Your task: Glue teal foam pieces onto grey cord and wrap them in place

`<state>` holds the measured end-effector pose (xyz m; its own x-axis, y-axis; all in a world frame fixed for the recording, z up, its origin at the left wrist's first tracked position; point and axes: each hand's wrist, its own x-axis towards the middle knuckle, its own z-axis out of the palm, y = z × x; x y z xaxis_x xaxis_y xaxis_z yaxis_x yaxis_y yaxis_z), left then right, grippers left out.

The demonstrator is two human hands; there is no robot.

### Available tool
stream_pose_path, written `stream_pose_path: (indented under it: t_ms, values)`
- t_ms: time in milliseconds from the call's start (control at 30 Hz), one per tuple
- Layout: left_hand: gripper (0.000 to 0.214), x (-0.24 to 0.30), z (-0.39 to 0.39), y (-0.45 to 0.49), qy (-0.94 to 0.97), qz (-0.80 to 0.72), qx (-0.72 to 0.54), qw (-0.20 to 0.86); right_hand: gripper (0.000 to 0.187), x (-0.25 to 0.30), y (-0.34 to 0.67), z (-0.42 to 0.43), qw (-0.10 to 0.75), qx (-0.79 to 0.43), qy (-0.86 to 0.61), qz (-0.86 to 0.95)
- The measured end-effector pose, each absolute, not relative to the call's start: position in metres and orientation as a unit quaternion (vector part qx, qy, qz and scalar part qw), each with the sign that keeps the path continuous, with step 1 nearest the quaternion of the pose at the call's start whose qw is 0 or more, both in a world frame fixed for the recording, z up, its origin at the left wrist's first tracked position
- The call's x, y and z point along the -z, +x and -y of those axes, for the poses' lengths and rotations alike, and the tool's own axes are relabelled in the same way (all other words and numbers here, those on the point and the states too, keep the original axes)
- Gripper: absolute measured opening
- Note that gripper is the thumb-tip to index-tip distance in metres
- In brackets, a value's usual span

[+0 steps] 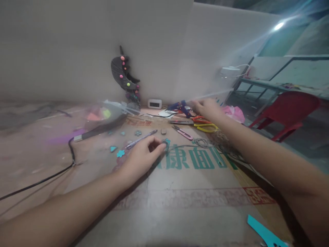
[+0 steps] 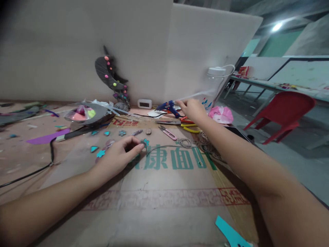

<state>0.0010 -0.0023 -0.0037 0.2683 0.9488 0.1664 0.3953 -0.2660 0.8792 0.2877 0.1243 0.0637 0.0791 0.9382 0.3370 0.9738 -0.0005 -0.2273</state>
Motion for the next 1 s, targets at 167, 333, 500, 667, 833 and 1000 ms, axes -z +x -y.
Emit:
stream_pose_path:
  t_ms: [167, 333, 500, 667, 833, 1000]
  values:
    - [0.020, 0.002, 0.002, 0.000, 0.708, -0.474, -0.374, 0.367, 0.047, -0.059, 0.271, -0.069, 0.209, 0.005, -0.621, 0.756]
    - [0.021, 0.004, 0.000, 0.000, 0.708, -0.468, -0.381, 0.366, 0.026, -0.042, 0.232, -0.027, 0.247, -0.246, -0.539, 0.767]
    - [0.018, 0.002, 0.001, -0.001, 0.705, -0.480, -0.400, 0.336, 0.069, -0.023, 0.203, 0.003, 0.306, -0.550, -0.464, 0.623]
    - [0.018, 0.000, 0.003, -0.002, 0.706, -0.485, -0.401, 0.326, 0.081, -0.015, 0.197, 0.010, 0.297, -0.603, -0.433, 0.600]
    - [0.018, 0.001, 0.002, -0.001, 0.710, -0.483, -0.386, 0.336, 0.042, -0.008, 0.208, 0.007, 0.341, -0.395, -0.450, 0.725]
    - [0.018, 0.003, 0.002, -0.001, 0.705, -0.480, -0.390, 0.347, 0.027, -0.039, 0.231, -0.004, 0.320, -0.110, -0.440, 0.832]
